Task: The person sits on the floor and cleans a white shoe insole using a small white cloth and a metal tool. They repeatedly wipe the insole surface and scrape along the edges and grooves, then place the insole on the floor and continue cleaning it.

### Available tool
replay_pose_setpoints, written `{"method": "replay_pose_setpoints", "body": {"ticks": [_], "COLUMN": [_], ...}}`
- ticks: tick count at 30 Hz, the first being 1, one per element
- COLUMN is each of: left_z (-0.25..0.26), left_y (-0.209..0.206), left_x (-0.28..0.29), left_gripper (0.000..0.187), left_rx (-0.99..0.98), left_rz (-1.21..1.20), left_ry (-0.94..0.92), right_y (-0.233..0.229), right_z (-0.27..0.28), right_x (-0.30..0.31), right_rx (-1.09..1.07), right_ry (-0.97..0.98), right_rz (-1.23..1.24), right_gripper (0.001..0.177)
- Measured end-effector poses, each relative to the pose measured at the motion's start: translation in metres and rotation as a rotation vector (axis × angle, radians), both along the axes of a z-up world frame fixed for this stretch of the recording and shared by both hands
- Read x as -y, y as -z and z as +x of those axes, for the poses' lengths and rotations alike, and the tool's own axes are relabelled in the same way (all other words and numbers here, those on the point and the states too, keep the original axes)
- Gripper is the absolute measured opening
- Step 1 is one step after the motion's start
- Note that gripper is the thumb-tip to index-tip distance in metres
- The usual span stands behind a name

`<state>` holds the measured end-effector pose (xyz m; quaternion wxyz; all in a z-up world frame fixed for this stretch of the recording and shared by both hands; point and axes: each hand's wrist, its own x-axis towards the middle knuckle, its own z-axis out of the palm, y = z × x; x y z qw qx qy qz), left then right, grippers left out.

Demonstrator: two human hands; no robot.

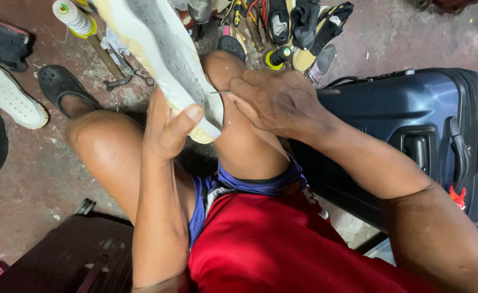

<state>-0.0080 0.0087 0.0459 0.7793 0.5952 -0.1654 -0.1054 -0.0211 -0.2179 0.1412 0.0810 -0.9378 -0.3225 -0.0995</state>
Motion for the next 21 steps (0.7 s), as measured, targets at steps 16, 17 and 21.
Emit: {"method": "replay_pose_setpoints", "body": {"ticks": [16,17,21], "left_z": [-0.009,-0.008,-0.013], "left_y": [0.006,0.006,0.001], "left_x": [-0.001,0.0,-0.003], "left_gripper": [0.1,0.1,0.098], "left_rx": [-0.125,-0.104,-0.132], "left_rz": [-0.12,-0.135,-0.159], "left_ry": [0.015,0.023,0.065], "right_y": [-0.008,-0.007,-0.003], "right_z": [-0.009,-0.009,0.007], "right_x": [0.009,0.011,0.012], "right_rx": [-0.065,-0.008,-0.251], "right_ry": [-0.13,-0.102,0.08], "right_rz": [0.215,0.207,0.168], "right_gripper": [0.016,0.017,0.014]}}
